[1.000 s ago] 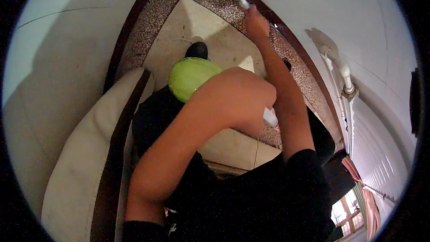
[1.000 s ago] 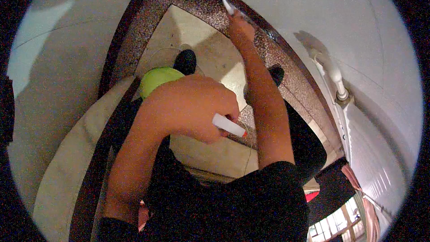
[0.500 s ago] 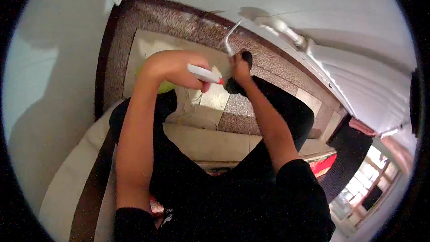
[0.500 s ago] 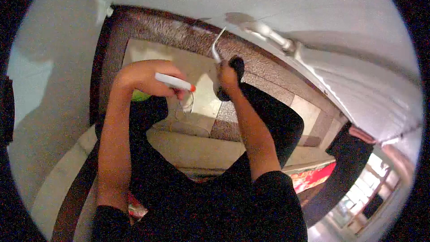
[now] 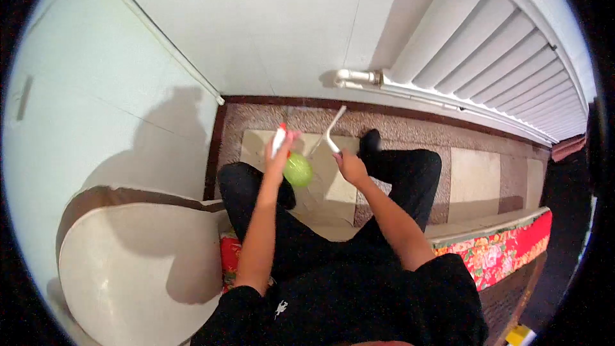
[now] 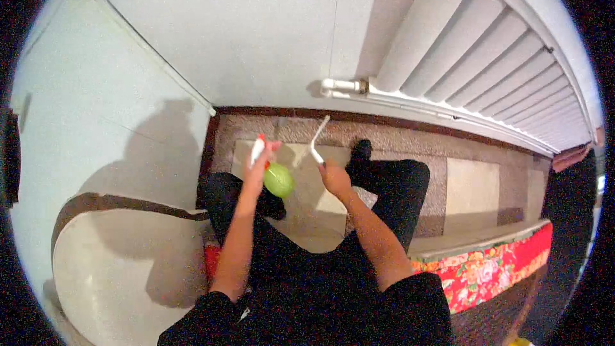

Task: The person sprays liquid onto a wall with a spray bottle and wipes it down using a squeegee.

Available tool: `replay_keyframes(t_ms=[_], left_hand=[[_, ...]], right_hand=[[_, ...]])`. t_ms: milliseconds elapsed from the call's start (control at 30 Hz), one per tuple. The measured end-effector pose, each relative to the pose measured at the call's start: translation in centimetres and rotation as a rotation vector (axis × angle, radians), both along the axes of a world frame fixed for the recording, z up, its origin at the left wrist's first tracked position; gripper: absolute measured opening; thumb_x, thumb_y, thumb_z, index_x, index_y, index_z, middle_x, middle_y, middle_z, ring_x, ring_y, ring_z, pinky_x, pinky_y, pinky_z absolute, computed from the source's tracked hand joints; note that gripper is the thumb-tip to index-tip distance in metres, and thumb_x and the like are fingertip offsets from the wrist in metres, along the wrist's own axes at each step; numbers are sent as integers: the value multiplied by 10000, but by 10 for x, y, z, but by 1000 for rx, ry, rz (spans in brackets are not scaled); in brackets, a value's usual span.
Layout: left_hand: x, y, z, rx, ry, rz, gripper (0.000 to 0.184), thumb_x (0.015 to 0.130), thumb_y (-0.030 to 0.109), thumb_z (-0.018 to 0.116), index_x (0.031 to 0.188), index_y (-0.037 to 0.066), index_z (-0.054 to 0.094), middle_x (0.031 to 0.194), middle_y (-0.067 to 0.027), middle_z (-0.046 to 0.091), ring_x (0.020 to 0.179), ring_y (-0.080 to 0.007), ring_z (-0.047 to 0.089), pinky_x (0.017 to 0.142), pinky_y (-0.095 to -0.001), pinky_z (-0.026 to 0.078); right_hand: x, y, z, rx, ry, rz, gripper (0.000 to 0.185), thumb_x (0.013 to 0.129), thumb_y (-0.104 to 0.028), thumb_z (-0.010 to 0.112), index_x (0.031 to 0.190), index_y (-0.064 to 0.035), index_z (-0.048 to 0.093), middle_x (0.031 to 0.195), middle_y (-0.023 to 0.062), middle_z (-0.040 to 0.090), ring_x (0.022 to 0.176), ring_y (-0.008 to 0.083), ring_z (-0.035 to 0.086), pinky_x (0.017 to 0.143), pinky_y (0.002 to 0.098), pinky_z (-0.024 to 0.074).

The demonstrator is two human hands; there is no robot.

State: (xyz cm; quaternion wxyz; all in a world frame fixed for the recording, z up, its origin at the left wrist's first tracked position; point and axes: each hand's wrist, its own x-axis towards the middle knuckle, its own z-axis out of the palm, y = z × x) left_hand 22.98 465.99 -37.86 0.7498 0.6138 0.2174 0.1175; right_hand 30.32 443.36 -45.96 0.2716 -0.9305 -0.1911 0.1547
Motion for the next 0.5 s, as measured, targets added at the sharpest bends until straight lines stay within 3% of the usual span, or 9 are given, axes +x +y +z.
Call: replay_keyframes(t_ms=[167,300,400,433,467,500], left_hand=[[-25,-17,-12,-123,97,-126,353,929,326,621,1144,47,642,1095,-32,664,1030,-134,595,820,-278,476],[-40,-21,-25,-146,162,-302,394,926,344,625,1203,64,618,1105,-23,651,1040,-114,584,801,-259,467],[-40,-32,-17,-279,140,-359,487,962,348,559,1354,71,476,1241,-60,615,1103,-159,567,885,-279,459],[-34,-33,-29,-262,130,-388,602,974,342,535,1455,54,315,1195,-52,624,1050,-150,554,940,-287,398],[-32,-30,-31,-307,153,-492,726,958,404,548,1498,62,206,1253,-75,599,1153,-144,529,1035,-328,353],[-25,-31,-36,-303,143,-502,726,958,404,548,1498,62,206,1253,-75,599,1153,-144,529,1035,-328,353]], right_hand=[[-18,-11,12,-56,14,39,435,962,-430,459,993,-7,553,846,270,639,763,459,619,688,566,479],[-18,-2,29,85,-135,-2,415,958,-423,488,964,-14,559,796,253,635,746,461,620,653,550,480],[-19,3,21,188,-233,-6,425,961,-427,481,993,-18,594,875,255,642,821,448,623,683,525,485],[-18,7,14,230,-131,-10,421,954,-428,497,1056,-32,596,941,286,627,883,435,619,788,523,459],[-18,15,13,273,-22,-9,428,948,-429,514,1119,-46,598,1008,317,611,945,421,615,892,522,433],[-12,11,11,272,-35,-16,428,948,-429,514,1119,-46,598,1008,317,611,945,421,615,892,522,433]])
